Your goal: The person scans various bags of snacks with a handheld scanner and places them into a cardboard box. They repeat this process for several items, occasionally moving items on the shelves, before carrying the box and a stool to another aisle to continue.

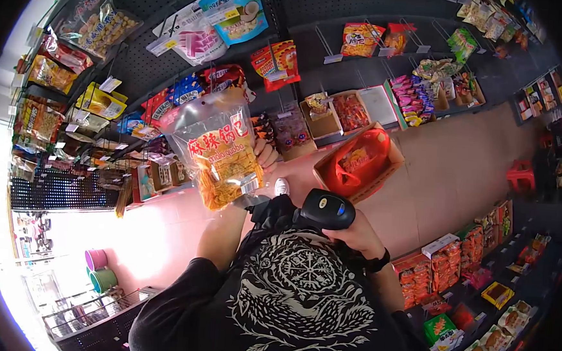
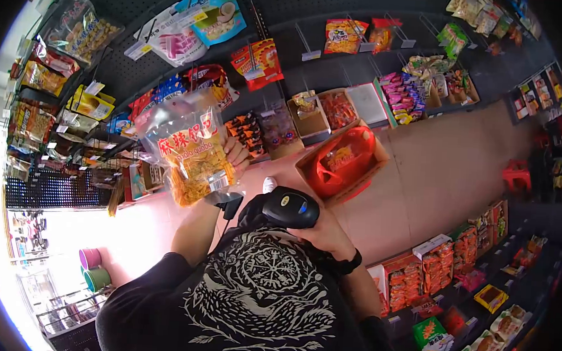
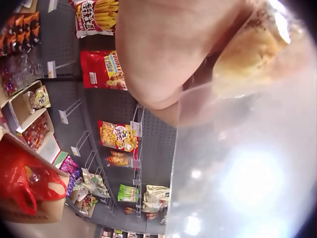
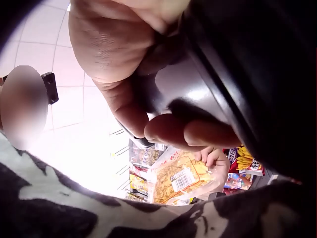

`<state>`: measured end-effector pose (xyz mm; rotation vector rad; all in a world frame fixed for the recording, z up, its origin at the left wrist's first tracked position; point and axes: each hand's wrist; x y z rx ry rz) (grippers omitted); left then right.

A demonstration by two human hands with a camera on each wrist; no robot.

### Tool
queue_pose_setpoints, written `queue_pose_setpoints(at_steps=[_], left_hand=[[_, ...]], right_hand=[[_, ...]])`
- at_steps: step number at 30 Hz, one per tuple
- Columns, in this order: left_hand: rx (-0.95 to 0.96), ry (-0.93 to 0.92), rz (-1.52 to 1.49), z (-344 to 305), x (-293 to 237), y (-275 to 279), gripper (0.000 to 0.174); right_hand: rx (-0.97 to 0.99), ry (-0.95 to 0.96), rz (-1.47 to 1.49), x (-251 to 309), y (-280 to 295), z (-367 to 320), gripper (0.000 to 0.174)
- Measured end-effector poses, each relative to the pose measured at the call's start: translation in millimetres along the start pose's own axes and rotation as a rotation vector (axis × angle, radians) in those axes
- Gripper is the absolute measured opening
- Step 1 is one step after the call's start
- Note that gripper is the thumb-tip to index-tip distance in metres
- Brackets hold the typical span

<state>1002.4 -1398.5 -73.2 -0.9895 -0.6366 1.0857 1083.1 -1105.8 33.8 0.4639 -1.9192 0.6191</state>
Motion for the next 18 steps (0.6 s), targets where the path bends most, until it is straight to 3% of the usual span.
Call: queue_pose_setpoints(at_steps=[1, 2, 4, 6, 8, 10, 12, 13, 18], left_hand=[[-0.116, -0.022, 0.050, -5.1, -0.8, -2.7, 0.028], [-0.115, -0.020, 0.039, -4.4, 1.7, -14.7, 0.028], [-0.255, -0.087, 0.143, 1.9, 5.8, -27.9, 0.028], [-0.238, -0.051, 0.125, -0.3, 4.4, -15.8, 0.030], [-0.220, -0.025, 0.119, 2.3, 7.2, -15.2, 0.032], [-0.202, -0.030, 0.136, 6.7, 10.9, -8.6, 0.033], [-0.007, 0.018, 0.131, 17.5, 11.4, -4.4, 0.029], [-0.109, -0.027, 0.147, 15.6, 14.8, -10.9, 0.029], [-0.085, -0.001, 0.182, 29.9, 20.0, -17.0, 0.030]], right_hand=[[0.028, -0.026, -0.003, 3.9, 0.6, -0.6, 0.054], [0.019, -0.032, -0.005, 6.8, -0.1, -0.2, 0.054], [0.046, 0.095, -0.077, 9.2, 0.6, 0.8, 0.050], [0.053, 0.167, -0.141, 6.6, 4.1, 0.3, 0.046], [0.128, 0.073, -0.127, -15.0, 15.7, 2.1, 0.049], [0.057, 0.065, -0.026, -5.2, 13.1, -4.5, 0.050], [-0.003, 0.050, 0.065, 1.2, 11.0, -7.4, 0.052], [-0.011, 0.042, 0.078, -4.0, 11.9, -8.3, 0.051], [-0.053, 0.051, 0.102, -10.9, 9.0, -11.3, 0.050]])
Point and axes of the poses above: each hand's wrist, its own z-axis towards the middle knuckle, its own y-axis out of the back of the hand, x = y × z, and after that the axes turned 6 degrees about -z, right-handed
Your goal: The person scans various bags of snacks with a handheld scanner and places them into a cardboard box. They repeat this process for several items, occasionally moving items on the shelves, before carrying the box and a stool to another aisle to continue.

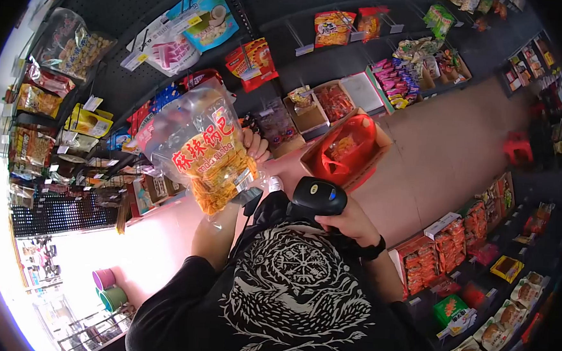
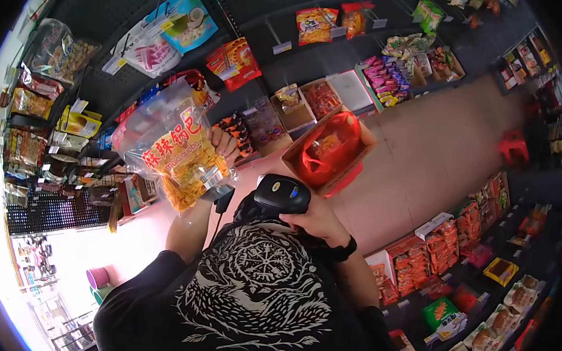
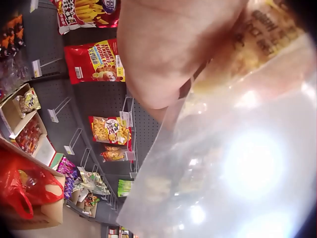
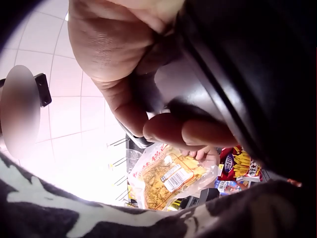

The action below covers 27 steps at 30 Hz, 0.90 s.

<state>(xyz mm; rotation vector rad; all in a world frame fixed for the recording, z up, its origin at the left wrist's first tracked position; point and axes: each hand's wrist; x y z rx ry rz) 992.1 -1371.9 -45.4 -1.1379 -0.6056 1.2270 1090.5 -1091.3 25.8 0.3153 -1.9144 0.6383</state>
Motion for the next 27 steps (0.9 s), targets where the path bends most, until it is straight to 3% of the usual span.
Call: queue_pose_setpoints(at_steps=[6, 8, 12, 15, 17, 20, 24, 26, 27], left_hand=[[0.051, 0.001, -0.019, 4.1, 7.5, -2.3, 0.029], [0.087, -0.023, -0.003, 4.2, 12.0, -2.4, 0.025], [0.033, -0.027, 0.018, -0.7, 14.9, -0.5, 0.024], [-0.036, -0.051, 0.013, -2.1, 15.0, 0.0, 0.024], [-0.021, -0.002, 0.013, -1.5, 13.8, -0.8, 0.025], [-0.125, -0.024, 0.064, -5.9, 15.6, -13.1, 0.032], [-0.049, 0.059, 0.111, -19.7, -0.2, 20.9, 0.037], [-0.689, 0.041, -0.146, -34.0, -6.8, 25.6, 0.038], [-0.482, 0.062, 0.112, -26.0, -3.7, 30.4, 0.031]], right_hand=[[0.002, -0.013, -0.006, 7.8, -2.8, -6.5, 0.049], [0.018, -0.026, -0.029, 15.9, -6.3, -8.1, 0.031], [0.043, 0.090, -0.117, 18.1, -9.3, -7.8, 0.031], [0.042, 0.056, -0.032, 19.5, -9.3, -8.6, 0.032], [0.029, 0.060, -0.068, 4.7, -3.9, -6.1, 0.051], [0.050, -0.008, -0.103, -0.2, -0.3, -1.4, 0.053], [0.004, 0.056, -0.147, 15.2, -5.1, -10.6, 0.051], [0.006, 0.390, -0.353, 19.6, -2.1, -15.8, 0.048], [0.028, 0.311, -0.324, 21.0, -1.3, -20.7, 0.050]])
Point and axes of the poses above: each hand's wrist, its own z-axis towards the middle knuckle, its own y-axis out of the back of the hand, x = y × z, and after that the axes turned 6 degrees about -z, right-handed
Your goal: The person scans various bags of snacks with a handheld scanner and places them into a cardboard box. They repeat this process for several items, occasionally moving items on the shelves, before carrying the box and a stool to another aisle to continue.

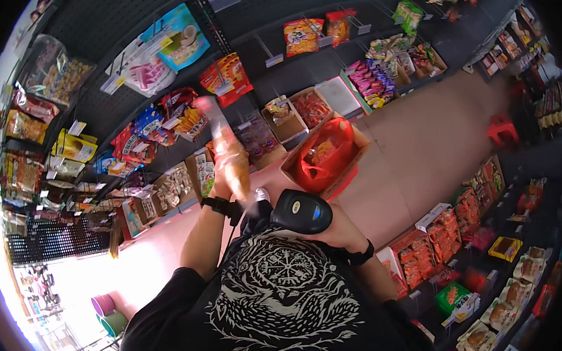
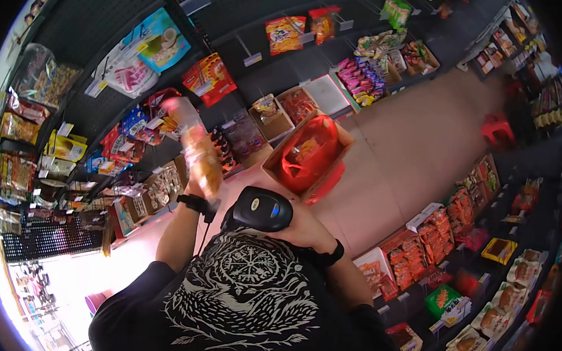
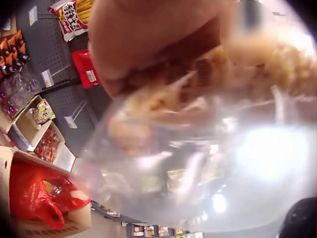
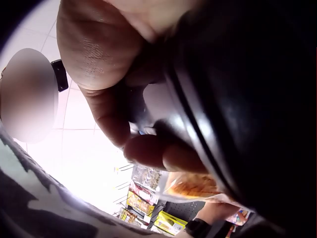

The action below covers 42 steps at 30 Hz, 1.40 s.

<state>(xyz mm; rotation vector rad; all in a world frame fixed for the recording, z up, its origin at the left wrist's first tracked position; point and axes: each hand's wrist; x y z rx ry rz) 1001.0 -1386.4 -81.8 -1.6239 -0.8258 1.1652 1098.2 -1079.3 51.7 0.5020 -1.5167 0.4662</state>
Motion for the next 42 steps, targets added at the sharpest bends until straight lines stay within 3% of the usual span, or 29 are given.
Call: queue_pose_setpoints(at_steps=[1, 3, 5, 6, 9, 12, 17, 20, 23, 27, 28, 29, 30, 31, 32, 33, 34, 35, 37, 39, 42], left_hand=[[-0.383, -0.153, 0.337, 4.1, 11.3, 0.6, 0.023], [-0.540, -0.222, 0.594, 25.9, 27.2, 41.5, 0.027], [-0.516, -0.200, 0.987, 42.1, 43.6, 57.8, 0.024], [-0.497, -0.197, 1.158, 46.8, 57.2, 20.4, 0.026], [-0.443, -0.239, 1.371, 85.1, 97.8, 43.5, 0.019], [-0.417, -0.150, 1.562, 113.8, 129.9, 43.2, 0.019], [-0.396, -0.206, 1.655, 142.5, 170.2, 50.3, 0.018], [-0.384, -0.039, 1.759, 156.4, 189.0, 72.3, 0.018], [-0.346, -0.076, 1.819, 169.5, 216.0, 121.6, 0.026], [-0.478, -0.178, 1.655, 165.5, 244.4, 151.9, 0.018], [-0.437, -0.352, 1.628, 164.9, 255.4, 174.5, 0.018], [-0.496, -0.582, 1.879, 166.0, 268.4, 192.6, 0.018], [-0.617, -0.946, 2.042, 170.7, 283.3, 213.9, 0.017], [-0.457, -0.658, 1.989, 162.5, 281.9, 230.3, 0.016], [-0.398, -0.122, 1.767, 158.1, 270.1, 226.6, 0.018], [-0.461, 0.197, 1.823, 156.8, 253.1, 197.6, 0.028], [-0.511, 0.533, 1.840, 152.7, 241.7, 172.7, 0.040], [-0.531, 0.510, 1.830, 157.3, 231.3, 169.7, 0.040], [-0.178, 0.486, 1.834, 163.7, 204.6, 181.7, 0.041], [-0.188, 0.372, 1.635, 143.3, 138.2, 92.8, 0.036], [-0.279, -0.277, 1.601, 149.2, 56.5, 73.1, 0.026]], right_hand=[[-0.011, -0.003, -0.002, 2.1, 0.6, -3.6, 0.050], [-0.039, -0.075, 0.073, 5.8, 1.1, -9.1, 0.055], [-0.061, -0.113, 0.107, 4.3, 1.6, -14.3, 0.057], [-0.094, -0.120, 0.135, -0.4, 1.9, -17.0, 0.057], [-0.159, -0.157, 0.179, 0.6, 2.2, -24.9, 0.055], [-0.203, -0.264, 0.153, -4.3, 2.1, -41.4, 0.051], [-0.336, -0.399, 0.012, -12.3, 3.8, -74.0, 0.041], [-0.437, -0.456, -0.013, -11.8, 1.5, -93.4, 0.041], [-0.520, -0.514, 0.049, -16.6, -0.9, -109.6, 0.043], [-0.551, -0.649, 0.038, -21.5, -3.7, -128.2, 0.044], [-0.534, -0.693, -0.079, -2.5, -1.0, -118.2, 0.049], [-0.566, -0.649, -0.016, -15.7, -3.0, -125.3, 0.054], [-0.551, -0.595, -0.007, -23.7, -1.2, -124.7, 0.055], [-0.557, -0.547, 0.064, -26.6, -1.1, -120.3, 0.052], [-0.555, -0.547, 0.088, -25.8, 0.1, -113.2, 0.039], [-0.562, -0.563, 0.115, -23.0, 0.8, -107.7, 0.026], [-0.538, -0.548, 0.099, -21.5, 3.6, -100.1, 0.026], [-0.527, -0.577, 0.095, -20.8, 4.6, -93.3, 0.022], [-0.494, -0.594, 0.084, -18.6, 4.8, -78.7, 0.017], [-0.394, -0.559, 0.129, -14.4, 5.5, -58.6, 0.014], [-0.317, -0.491, 0.138, -14.5, 2.7, -28.8, 0.017]])
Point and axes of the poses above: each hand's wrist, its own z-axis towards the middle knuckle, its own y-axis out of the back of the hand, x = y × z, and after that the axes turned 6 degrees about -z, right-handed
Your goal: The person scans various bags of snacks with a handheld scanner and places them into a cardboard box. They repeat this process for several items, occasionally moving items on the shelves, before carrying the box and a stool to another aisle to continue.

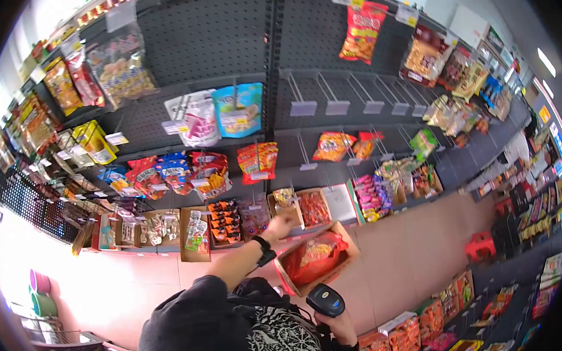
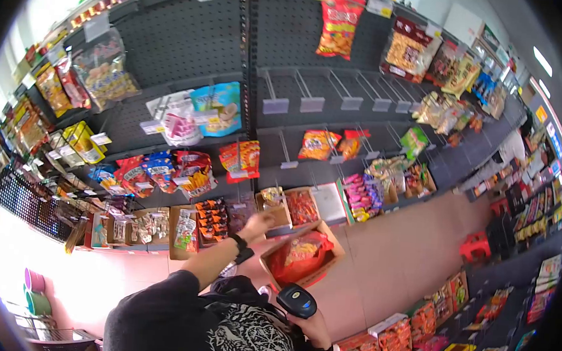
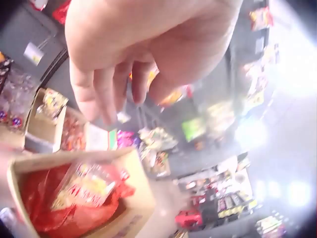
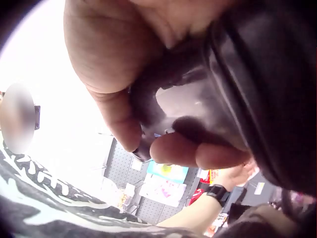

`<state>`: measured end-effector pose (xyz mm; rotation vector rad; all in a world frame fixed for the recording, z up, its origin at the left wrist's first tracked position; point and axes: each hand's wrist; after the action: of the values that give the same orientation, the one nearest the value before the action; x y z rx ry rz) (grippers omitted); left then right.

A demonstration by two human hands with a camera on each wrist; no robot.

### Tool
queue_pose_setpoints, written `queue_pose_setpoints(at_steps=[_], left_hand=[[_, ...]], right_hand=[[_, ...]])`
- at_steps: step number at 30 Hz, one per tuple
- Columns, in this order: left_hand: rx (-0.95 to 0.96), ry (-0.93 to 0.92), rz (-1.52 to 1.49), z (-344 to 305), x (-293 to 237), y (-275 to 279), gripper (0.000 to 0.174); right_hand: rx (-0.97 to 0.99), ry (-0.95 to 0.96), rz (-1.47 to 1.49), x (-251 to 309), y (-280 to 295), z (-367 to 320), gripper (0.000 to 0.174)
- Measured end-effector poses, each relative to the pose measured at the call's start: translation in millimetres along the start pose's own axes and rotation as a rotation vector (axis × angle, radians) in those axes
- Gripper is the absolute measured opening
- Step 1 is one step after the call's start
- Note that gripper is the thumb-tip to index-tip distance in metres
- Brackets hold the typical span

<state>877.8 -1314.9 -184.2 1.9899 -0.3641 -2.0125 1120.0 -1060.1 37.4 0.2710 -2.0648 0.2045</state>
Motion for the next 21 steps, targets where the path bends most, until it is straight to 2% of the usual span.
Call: queue_pose_setpoints(at_steps=[2, 3, 4, 5, 6, 7, 9, 13, 14, 15, 16, 17, 18, 19, 20, 21], left_hand=[[-0.357, -0.124, -0.138, 19.8, -54.8, 80.7, 0.018], [-0.430, -0.085, -0.232, 43.0, -46.5, 115.6, 0.021], [-0.638, -0.200, -0.107, 60.0, -52.6, 153.8, 0.027], [-0.717, -0.219, -0.042, 78.2, -53.4, 187.5, 0.038], [-0.750, -0.153, -0.078, 93.0, -58.9, 216.4, 0.044], [-0.755, -0.162, -0.082, 106.0, -63.7, 237.0, 0.044], [-0.846, -0.304, 0.107, 129.4, -70.1, 266.9, 0.059], [-0.845, -0.244, 0.157, 159.5, -66.7, 277.1, 0.068], [-0.826, -0.300, 0.098, 165.9, -63.3, 278.7, 0.067], [-0.797, -0.357, 0.036, 172.4, -59.7, 279.8, 0.066], [-0.765, -0.306, 0.024, 158.7, -82.1, 282.8, 0.060], [-0.857, -0.481, 0.110, 175.0, -56.7, 278.9, 0.051], [-0.766, -0.454, 0.107, 176.2, -53.4, 283.2, 0.036], [-0.488, -0.227, -0.087, 166.4, -74.4, 286.1, 0.023], [-0.558, -0.282, -0.212, 161.3, -75.5, 280.4, 0.018], [-0.565, -0.353, -0.194, 163.5, -63.2, 278.6, 0.017]], right_hand=[[0.044, 0.045, 0.007, -1.7, -6.6, 18.9, 0.020], [0.053, 0.056, 0.001, 2.3, -11.8, 26.6, 0.020], [0.091, 0.082, 0.011, 8.2, -19.3, 34.4, 0.020], [0.126, 0.105, 0.021, 14.4, -27.8, 40.3, 0.019], [0.131, 0.122, -0.003, 21.5, -36.6, 45.5, 0.019], [0.130, 0.132, -0.007, 23.9, -45.1, 50.8, 0.019], [0.092, 0.107, 0.002, 29.5, -63.8, 63.5, 0.018], [0.122, 0.126, 0.063, 31.0, -100.1, 85.7, 0.024], [0.092, 0.136, 0.029, 21.3, -104.9, 93.2, 0.032], [0.055, 0.146, 0.045, 26.5, -115.6, 95.3, 0.032], [0.052, 0.165, 0.014, 34.1, -128.5, 96.0, 0.036], [0.035, 0.183, -0.014, 38.4, -139.6, 95.3, 0.040], [0.037, 0.177, -0.066, 34.3, -146.9, 101.2, 0.046], [0.001, 0.236, -0.107, 70.7, -170.5, 86.6, 0.048], [-0.017, 0.250, -0.101, 72.2, -180.0, 88.0, 0.049], [-0.031, 0.267, -0.098, 70.4, -185.9, 89.2, 0.051]])
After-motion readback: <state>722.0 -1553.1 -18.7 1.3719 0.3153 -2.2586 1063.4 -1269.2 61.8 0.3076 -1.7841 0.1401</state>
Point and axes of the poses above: each hand's wrist, its own z-axis towards the middle knuckle, its own y-axis out of the back of the hand, x = y × z, and after that the axes turned 6 degrees about -z, right-handed
